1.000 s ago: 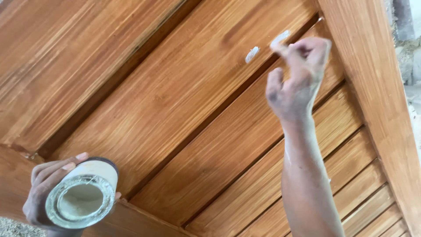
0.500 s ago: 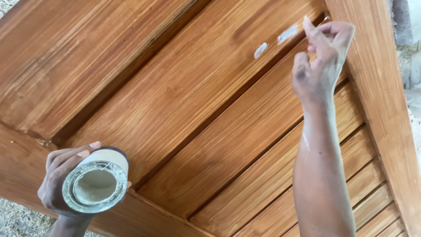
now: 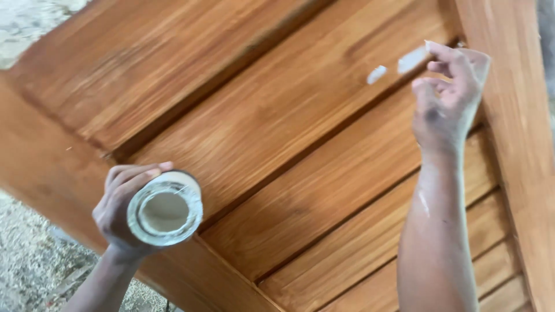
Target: Apply wood filler to holes and gaps in a wooden door using fingers.
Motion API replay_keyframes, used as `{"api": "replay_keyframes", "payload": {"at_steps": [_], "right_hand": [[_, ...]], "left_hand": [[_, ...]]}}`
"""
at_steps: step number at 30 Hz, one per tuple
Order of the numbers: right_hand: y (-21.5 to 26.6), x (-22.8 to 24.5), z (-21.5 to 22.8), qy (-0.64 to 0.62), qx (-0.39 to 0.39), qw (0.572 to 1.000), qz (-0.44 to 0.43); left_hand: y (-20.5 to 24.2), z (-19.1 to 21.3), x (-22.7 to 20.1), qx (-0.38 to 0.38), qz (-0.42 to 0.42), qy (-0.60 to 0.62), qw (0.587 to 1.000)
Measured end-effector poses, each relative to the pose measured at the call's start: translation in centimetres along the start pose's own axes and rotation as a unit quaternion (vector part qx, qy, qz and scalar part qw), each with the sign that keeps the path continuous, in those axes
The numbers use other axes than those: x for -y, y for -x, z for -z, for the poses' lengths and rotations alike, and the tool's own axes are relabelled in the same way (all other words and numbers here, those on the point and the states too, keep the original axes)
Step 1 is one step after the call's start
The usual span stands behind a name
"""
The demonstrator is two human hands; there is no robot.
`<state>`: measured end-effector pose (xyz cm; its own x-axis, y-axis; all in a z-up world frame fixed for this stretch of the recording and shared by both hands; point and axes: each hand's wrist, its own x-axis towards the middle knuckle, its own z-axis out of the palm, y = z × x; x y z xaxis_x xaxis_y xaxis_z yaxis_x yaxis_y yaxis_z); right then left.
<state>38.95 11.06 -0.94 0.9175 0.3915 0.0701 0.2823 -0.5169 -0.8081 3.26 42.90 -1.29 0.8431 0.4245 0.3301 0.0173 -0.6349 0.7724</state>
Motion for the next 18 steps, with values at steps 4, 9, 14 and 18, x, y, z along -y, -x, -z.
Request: {"api": "replay_keyframes", "payload": {"at_steps": [4, 9, 14, 18], "right_hand": [[0.9, 6.3, -1.7, -0.030, 0.014, 0.999, -0.005], [2.9, 9.1, -3.9, -0.146, 0.068, 0.987, 0.022], [1.9, 10.8, -9.1, -0.072, 0.115, 0.989, 0.061], [-1.7, 15.4, -14.3, 0.063, 0.154, 0.982, 0.089]], "left_hand": [[-0.1, 0.1, 0.1, -0.010, 0.000, 0.018, 1.000], [-0.4, 0.6, -0.1, -0.031, -0.026, 0.022, 0.999], [-0.5, 1.0, 0.0, -0.035, -0.038, 0.058, 0.997], [-0.3, 1.1, 0.3, -0.013, -0.030, 0.101, 0.994]]}}
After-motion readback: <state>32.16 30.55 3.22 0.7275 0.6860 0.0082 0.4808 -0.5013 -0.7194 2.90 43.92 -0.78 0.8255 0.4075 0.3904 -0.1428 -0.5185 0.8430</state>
